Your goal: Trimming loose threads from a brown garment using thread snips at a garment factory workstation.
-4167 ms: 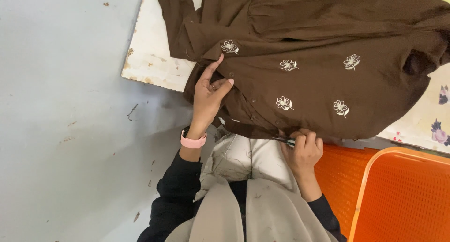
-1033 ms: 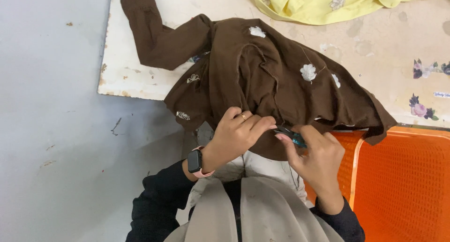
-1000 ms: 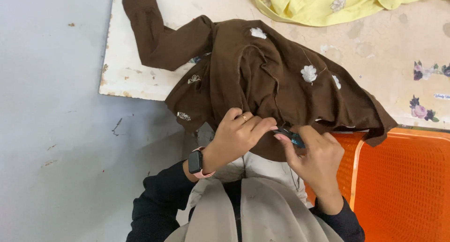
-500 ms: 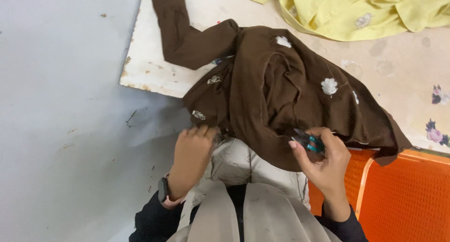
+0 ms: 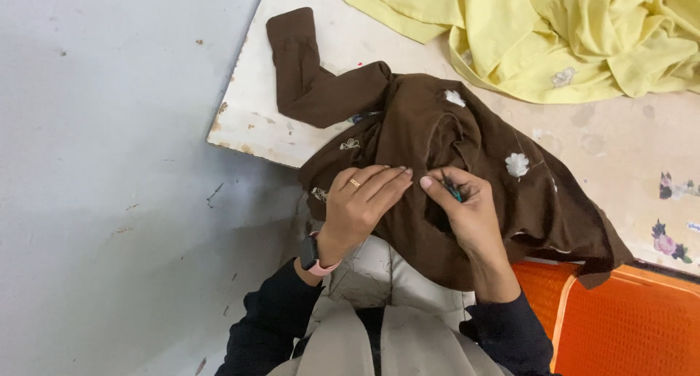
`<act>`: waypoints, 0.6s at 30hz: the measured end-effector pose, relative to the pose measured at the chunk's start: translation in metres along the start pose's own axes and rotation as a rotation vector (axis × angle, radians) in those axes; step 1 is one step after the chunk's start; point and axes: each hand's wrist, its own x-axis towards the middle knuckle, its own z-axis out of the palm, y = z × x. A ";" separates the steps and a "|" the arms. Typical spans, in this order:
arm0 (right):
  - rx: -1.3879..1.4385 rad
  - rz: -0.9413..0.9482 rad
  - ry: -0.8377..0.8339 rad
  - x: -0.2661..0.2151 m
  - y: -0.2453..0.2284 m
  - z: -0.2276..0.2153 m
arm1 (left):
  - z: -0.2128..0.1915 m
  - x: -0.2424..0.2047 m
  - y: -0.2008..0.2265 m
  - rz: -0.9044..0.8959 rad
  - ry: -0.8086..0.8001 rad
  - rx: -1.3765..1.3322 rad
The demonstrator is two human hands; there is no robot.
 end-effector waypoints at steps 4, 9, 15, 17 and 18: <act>0.125 0.053 0.039 -0.003 0.023 -0.002 | 0.001 0.004 0.000 0.017 0.073 0.032; 0.087 0.068 0.069 -0.008 0.009 -0.006 | 0.009 -0.007 -0.009 -0.163 0.098 -0.181; -0.736 -0.352 0.171 -0.026 -0.018 -0.011 | 0.003 -0.001 -0.012 -0.226 0.144 -0.170; -1.005 -0.480 0.196 -0.029 -0.021 -0.009 | 0.000 0.004 -0.010 -0.219 0.158 -0.198; -1.006 -0.480 0.197 -0.029 -0.025 -0.006 | -0.001 0.006 -0.009 -0.218 0.158 -0.199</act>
